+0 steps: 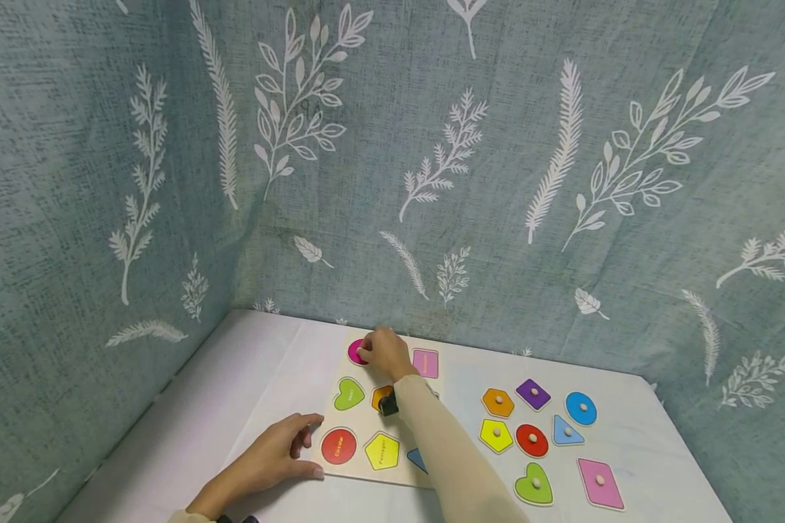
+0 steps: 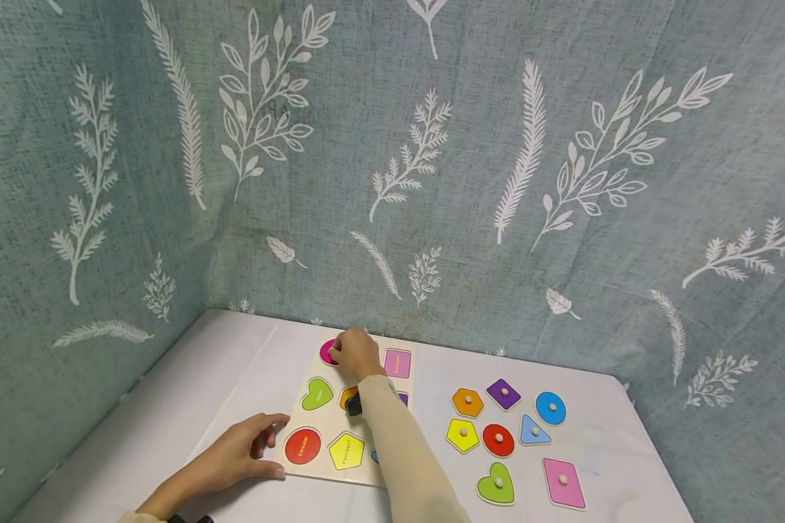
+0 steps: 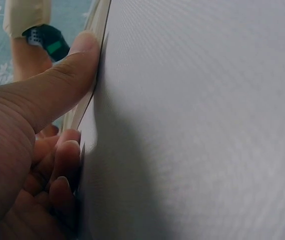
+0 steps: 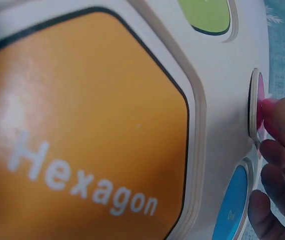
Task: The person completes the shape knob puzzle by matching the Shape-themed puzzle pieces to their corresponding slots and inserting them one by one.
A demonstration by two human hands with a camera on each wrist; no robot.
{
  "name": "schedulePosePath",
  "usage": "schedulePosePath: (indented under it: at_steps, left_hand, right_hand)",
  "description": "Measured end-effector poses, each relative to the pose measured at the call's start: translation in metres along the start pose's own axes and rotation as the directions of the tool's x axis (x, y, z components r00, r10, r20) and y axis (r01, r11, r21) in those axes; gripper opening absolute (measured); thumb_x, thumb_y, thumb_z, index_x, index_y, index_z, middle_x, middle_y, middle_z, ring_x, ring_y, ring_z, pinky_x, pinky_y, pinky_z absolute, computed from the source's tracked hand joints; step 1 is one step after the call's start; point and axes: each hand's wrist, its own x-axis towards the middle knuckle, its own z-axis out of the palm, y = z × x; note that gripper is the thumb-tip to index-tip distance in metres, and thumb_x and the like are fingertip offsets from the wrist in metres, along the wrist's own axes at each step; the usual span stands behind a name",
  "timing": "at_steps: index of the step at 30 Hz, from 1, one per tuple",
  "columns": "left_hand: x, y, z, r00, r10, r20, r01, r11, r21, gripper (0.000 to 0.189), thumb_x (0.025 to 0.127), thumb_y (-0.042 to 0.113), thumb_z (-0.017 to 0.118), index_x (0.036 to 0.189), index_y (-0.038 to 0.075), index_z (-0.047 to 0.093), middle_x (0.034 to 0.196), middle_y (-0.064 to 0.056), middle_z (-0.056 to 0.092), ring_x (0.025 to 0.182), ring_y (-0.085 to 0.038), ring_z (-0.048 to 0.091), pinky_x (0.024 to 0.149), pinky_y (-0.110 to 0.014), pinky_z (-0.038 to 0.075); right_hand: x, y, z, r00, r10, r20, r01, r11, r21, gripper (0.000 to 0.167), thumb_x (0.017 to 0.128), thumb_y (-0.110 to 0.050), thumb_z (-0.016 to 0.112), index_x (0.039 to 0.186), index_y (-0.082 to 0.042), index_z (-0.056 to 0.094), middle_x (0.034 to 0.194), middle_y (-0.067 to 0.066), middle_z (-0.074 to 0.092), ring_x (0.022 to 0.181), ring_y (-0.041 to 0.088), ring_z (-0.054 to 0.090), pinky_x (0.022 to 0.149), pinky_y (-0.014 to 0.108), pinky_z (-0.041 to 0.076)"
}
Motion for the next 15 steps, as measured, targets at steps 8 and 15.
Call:
schedulePosePath:
  at_steps: [8,15]
  left_hand:
    - [-0.0001,0.0016,0.0003,1.000,-0.014,-0.006,0.014,1.000,0.007,0.086,0.069,0.037,0.095,0.136,-0.002,0.058,0.091,0.004,0.052,0.077,-0.008,0.049,0.065,-0.024,0.044]
    - [0.0003,0.0007,0.0007,1.000,-0.012,-0.009,0.013,1.000,0.015,0.086,0.069,0.038,0.095,0.136,-0.002,0.058,0.092,0.004,0.052,0.077,-0.008,0.049,0.065,-0.024,0.044]
  right_hand:
    - [-0.0015,-0.0013,-0.0010,1.000,0.005,-0.001,-0.005,1.000,-0.029,0.015,0.095,-0.029,0.075,0.089,-0.015,0.077,0.087,-0.003,0.063,0.080,0.013,0.057,0.073,0.031,0.052]
    - [-0.0010,0.0002,0.0013,1.000,0.002,0.002,-0.002,0.999,-0.032,0.016,0.095,-0.030,0.075,0.091,-0.016,0.078,0.088,-0.002,0.060,0.081,0.014,0.056,0.074,0.031,0.052]
